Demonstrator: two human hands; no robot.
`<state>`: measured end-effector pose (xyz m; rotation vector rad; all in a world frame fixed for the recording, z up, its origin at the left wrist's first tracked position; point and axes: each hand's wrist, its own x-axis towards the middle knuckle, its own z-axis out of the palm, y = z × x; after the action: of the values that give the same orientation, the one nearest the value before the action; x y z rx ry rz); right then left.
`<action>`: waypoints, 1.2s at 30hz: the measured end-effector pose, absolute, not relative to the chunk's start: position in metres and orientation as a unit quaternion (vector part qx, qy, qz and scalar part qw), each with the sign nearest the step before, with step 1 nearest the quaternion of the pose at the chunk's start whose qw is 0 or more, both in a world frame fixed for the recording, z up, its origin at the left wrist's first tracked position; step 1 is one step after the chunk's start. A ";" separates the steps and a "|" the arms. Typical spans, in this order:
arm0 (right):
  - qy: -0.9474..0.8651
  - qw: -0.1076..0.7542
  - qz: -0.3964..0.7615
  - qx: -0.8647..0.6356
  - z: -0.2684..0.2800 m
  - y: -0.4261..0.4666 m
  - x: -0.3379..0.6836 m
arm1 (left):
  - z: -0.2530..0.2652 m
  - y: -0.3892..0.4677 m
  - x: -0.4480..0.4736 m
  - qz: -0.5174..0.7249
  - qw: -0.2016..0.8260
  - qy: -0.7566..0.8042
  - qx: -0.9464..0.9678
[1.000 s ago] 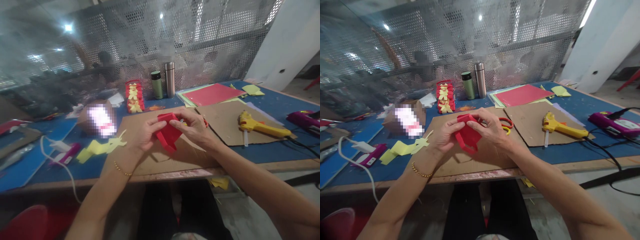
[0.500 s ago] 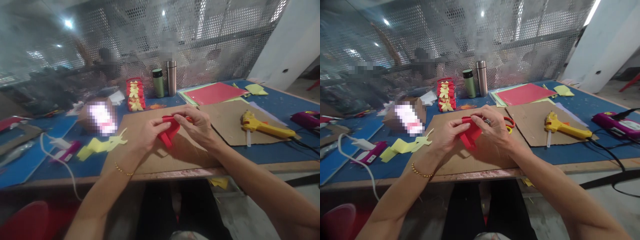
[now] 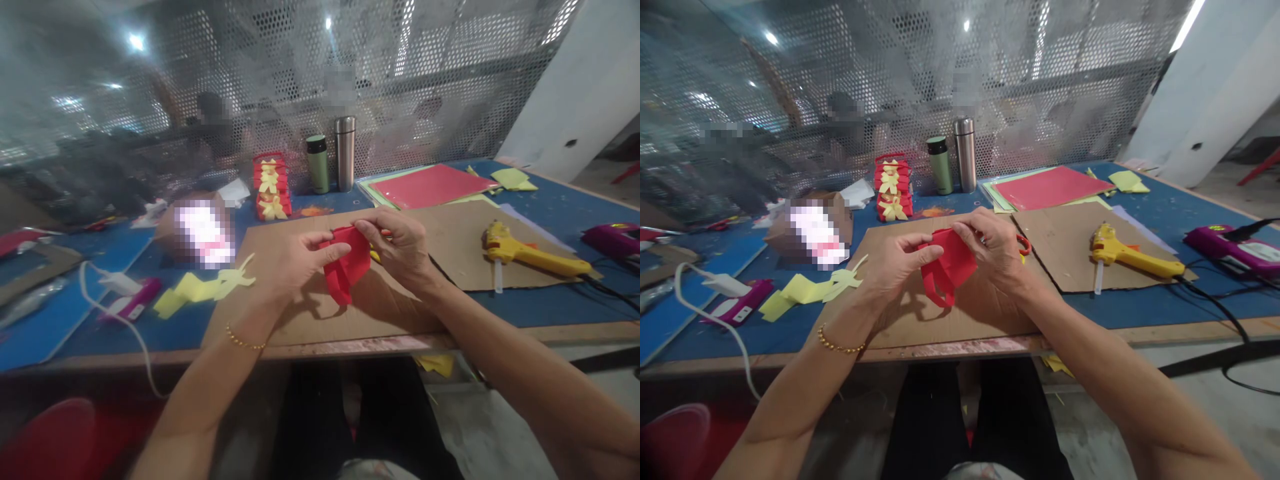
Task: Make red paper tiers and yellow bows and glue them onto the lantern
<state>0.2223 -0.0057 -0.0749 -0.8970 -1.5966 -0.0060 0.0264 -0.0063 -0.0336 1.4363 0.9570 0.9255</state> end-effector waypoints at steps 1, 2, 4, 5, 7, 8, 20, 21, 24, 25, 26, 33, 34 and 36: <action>-0.690 0.610 -0.005 -0.390 -0.075 -0.005 0.223 | -0.033 -0.006 0.025 0.381 0.557 0.402 0.618; -0.689 0.610 -0.008 -0.392 -0.075 -0.005 0.224 | -0.033 -0.006 0.024 0.372 0.557 0.397 0.627; -0.685 0.612 -0.016 -0.394 -0.075 -0.004 0.224 | -0.034 -0.006 0.024 0.359 0.550 0.389 0.646; -0.684 0.614 -0.019 -0.394 -0.075 -0.004 0.225 | -0.034 -0.006 0.024 0.357 0.541 0.389 0.655; -0.682 0.617 -0.023 -0.393 -0.074 -0.004 0.225 | -0.035 -0.006 0.024 0.360 0.516 0.395 0.670; -0.681 0.618 -0.023 -0.392 -0.074 -0.004 0.224 | -0.035 -0.005 0.025 0.366 0.499 0.401 0.675; -0.688 0.610 -0.009 -0.393 -0.075 -0.003 0.224 | -0.039 0.000 0.026 0.434 0.426 0.410 0.680; -0.689 0.608 -0.005 -0.394 -0.075 -0.003 0.224 | -0.040 0.001 0.026 0.436 0.426 0.411 0.678; -0.693 0.602 0.006 -0.398 -0.074 -0.005 0.224 | -0.041 0.002 0.026 0.442 0.426 0.413 0.673; -0.694 0.600 0.011 -0.399 -0.074 -0.005 0.224 | -0.041 0.002 0.026 0.443 0.429 0.413 0.671; -0.695 0.598 0.014 -0.399 -0.074 -0.006 0.224 | -0.041 0.002 0.026 0.443 0.434 0.413 0.667; -0.687 0.602 0.021 -0.406 -0.073 -0.006 0.225 | -0.042 0.006 0.023 0.449 0.480 0.394 0.642; -0.678 0.609 0.023 -0.411 -0.072 -0.006 0.227 | -0.043 0.009 0.022 0.452 0.490 0.388 0.637; -0.653 0.629 0.024 -0.422 -0.068 -0.007 0.233 | -0.045 0.016 0.020 0.465 0.513 0.373 0.618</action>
<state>0.2334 -0.0073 -0.0679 -0.9665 -1.4961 0.0540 0.0198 0.0162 -0.0450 1.4850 0.8968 1.1175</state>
